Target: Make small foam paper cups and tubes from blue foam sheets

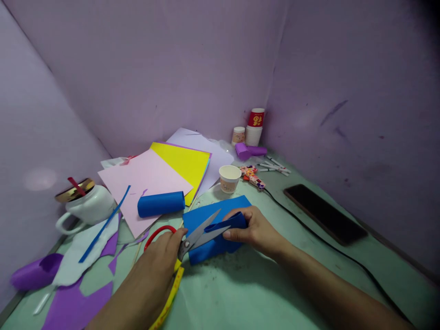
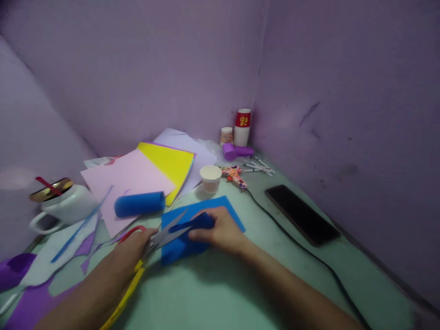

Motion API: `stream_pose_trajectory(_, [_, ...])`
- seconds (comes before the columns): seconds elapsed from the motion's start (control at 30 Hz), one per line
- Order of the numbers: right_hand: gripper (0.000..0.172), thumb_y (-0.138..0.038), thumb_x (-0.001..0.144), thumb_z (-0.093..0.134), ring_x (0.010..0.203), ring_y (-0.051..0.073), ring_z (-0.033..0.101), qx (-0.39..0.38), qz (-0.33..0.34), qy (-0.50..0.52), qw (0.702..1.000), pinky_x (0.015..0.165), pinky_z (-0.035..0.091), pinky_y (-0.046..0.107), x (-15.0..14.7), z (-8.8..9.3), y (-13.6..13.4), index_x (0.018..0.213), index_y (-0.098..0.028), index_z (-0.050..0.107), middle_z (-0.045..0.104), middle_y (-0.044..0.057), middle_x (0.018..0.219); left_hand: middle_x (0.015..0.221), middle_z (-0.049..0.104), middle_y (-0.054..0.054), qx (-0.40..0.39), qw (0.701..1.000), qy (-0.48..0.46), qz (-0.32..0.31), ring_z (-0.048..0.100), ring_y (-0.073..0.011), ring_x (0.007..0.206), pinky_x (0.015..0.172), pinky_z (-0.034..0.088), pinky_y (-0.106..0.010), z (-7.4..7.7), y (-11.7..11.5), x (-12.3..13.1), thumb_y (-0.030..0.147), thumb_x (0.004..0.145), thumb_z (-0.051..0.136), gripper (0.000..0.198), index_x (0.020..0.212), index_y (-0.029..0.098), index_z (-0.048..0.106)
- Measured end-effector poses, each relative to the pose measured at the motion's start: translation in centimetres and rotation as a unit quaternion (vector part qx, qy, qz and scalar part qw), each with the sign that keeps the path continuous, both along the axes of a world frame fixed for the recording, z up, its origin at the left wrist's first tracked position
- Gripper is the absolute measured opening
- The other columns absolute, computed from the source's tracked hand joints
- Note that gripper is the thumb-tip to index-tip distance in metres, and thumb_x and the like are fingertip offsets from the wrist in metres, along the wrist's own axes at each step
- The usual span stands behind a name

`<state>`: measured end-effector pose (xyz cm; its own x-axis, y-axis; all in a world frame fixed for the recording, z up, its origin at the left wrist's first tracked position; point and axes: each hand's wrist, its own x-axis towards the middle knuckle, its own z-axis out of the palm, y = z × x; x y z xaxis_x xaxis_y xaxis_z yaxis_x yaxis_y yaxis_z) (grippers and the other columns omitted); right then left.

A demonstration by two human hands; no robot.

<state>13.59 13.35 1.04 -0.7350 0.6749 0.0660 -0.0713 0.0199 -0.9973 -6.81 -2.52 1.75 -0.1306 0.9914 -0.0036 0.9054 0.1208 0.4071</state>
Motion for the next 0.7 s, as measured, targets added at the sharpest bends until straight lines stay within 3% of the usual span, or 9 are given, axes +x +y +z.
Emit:
stream_pose_trajectory(0.1, [0.021, -0.031, 0.061, 0.080, 0.068, 0.017, 0.063, 0.007, 0.004, -0.006, 1.000, 0.061, 0.050, 0.026, 0.0, -0.1, 0.0, 0.077, -0.018, 0.074, 0.068, 0.001, 0.069, 0.130, 0.058, -0.011, -0.066, 0.998, -0.003, 0.003, 0.058, -0.0269, 0.113, 0.093, 0.048, -0.044, 1.1, 0.5, 0.6, 0.019, 0.082, 0.038, 0.053, 0.134, 0.026, 0.045])
stream_pose_trajectory(0.23, [0.022, -0.031, 0.060, 0.080, 0.069, 0.017, 0.063, 0.011, 0.003, -0.020, 1.000, 0.062, 0.051, 0.027, 0.0, -0.1, 0.0, 0.076, -0.017, 0.074, 0.069, 0.001, 0.072, 0.124, 0.063, -0.009, -0.074, 0.997, 0.013, -0.010, 0.061, -0.0257, 0.108, 0.089, 0.050, -0.040, 1.9, 0.5, 0.9, 0.017, 0.082, 0.038, 0.051, 0.131, 0.027, 0.047])
stream_pose_trajectory(0.6, [0.015, -0.025, 0.060, 0.077, 0.064, 0.016, 0.060, 0.006, 0.010, -0.039, 0.999, 0.060, 0.051, 0.028, 0.1, 0.3, 0.1, 0.073, -0.018, 0.073, 0.067, 0.000, 0.067, 0.107, 0.070, -0.009, 0.005, 0.991, 0.112, -0.072, 0.067, -0.0240, 0.089, 0.075, 0.053, -0.036, -1.1, -0.5, -1.4, 0.011, 0.082, 0.033, 0.054, 0.133, 0.026, 0.045])
stream_pose_trajectory(0.7, [0.014, -0.025, 0.060, 0.077, 0.060, 0.015, 0.059, -0.007, 0.017, -0.038, 0.999, 0.056, 0.051, 0.027, 0.1, 0.4, 0.1, 0.072, -0.019, 0.073, 0.066, 0.000, 0.067, 0.105, 0.070, -0.007, 0.012, 0.992, 0.095, -0.079, 0.068, -0.0230, 0.085, 0.074, 0.053, -0.034, -1.4, -0.4, -1.7, 0.014, 0.083, 0.035, 0.052, 0.132, 0.028, 0.046])
